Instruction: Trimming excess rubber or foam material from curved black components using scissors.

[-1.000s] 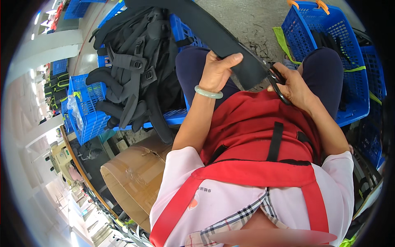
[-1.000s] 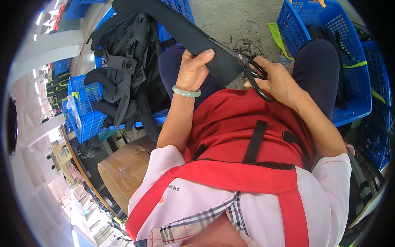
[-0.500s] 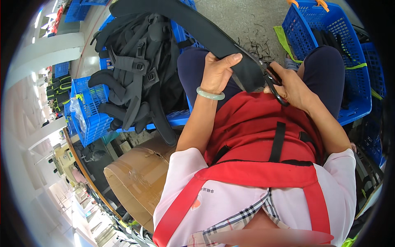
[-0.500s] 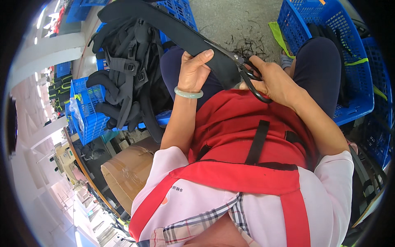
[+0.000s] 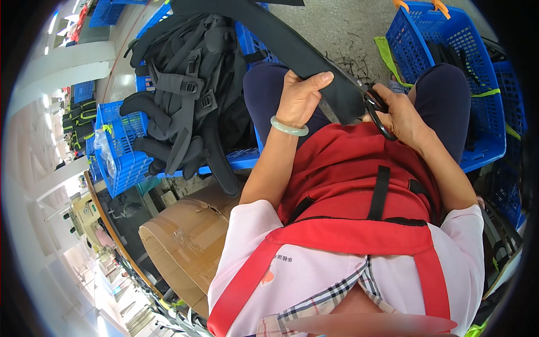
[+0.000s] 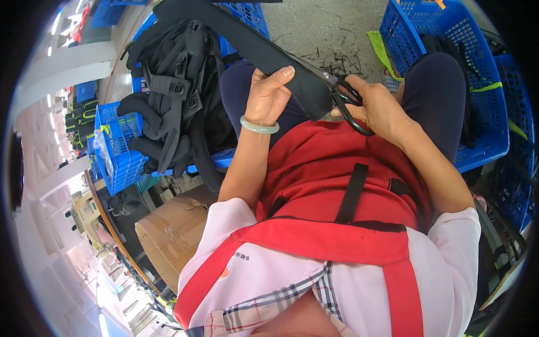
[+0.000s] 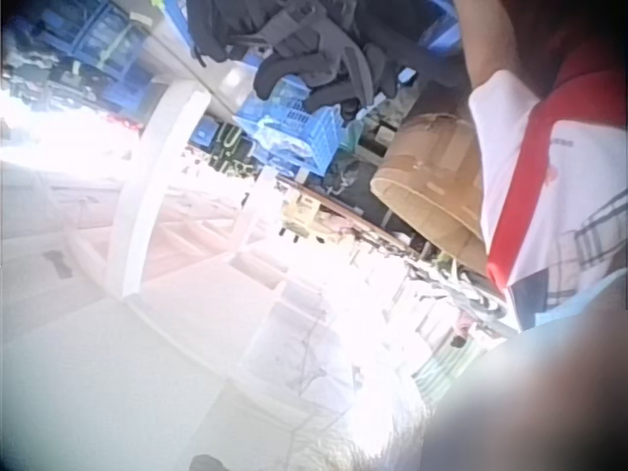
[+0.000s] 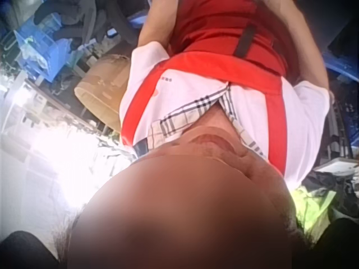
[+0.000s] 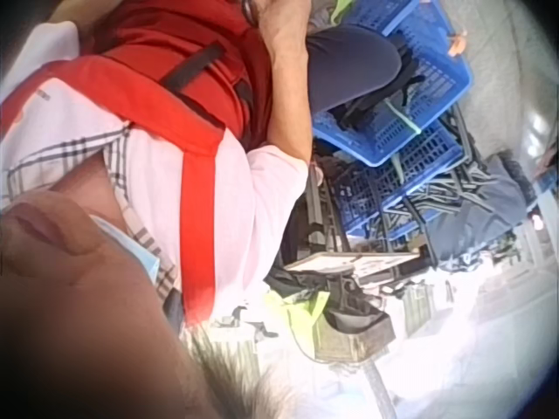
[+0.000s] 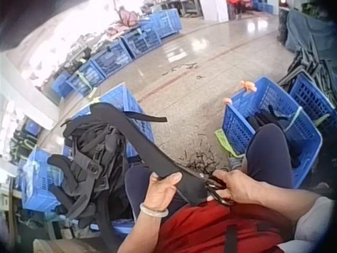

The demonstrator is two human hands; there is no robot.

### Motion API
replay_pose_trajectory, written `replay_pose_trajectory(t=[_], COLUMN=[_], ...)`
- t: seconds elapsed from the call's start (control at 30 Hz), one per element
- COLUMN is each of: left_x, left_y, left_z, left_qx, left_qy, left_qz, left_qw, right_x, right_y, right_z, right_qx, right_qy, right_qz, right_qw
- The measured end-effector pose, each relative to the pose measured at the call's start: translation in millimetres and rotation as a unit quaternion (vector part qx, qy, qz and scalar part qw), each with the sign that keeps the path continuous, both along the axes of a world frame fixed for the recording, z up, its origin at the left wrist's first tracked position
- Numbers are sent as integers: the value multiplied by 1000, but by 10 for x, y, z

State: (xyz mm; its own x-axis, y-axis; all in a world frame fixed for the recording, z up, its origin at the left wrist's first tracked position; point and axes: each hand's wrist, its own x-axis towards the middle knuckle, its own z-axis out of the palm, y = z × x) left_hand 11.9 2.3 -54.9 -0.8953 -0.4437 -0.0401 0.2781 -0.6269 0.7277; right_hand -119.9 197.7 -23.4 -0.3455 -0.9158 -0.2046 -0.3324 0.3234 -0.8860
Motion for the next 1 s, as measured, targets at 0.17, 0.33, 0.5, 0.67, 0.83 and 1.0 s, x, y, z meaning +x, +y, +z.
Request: replay_pose_trajectory(t=[0.17, 0.33, 0.5, 0.67, 0.83, 1.0], left_x=[4, -32, -8, -18, -24, 48], left_y=[84, -56, 23, 49, 35, -27], left_z=[60, 143, 132, 103, 60, 40], left_qx=[-10, 58, 32, 42, 48, 28], left_qy=[-24, -19, -39, -25, -25, -19], left_qz=[-21, -1, -2, -1, -15, -33], left_qw=[999, 998, 999, 999, 998, 999], right_x=[-17, 8, 59, 34, 37, -15], right_y=[-37, -10, -48, -65, -33, 8], right_z=[63, -18, 140, 136, -7, 41], right_qx=[17, -21, -10, 21, 20, 12], right_qy=[2, -22, 7, -17, -37, -16], right_qz=[1, -15, 19, 41, 0, 12], right_qw=[1000, 999, 1000, 999, 999, 1000])
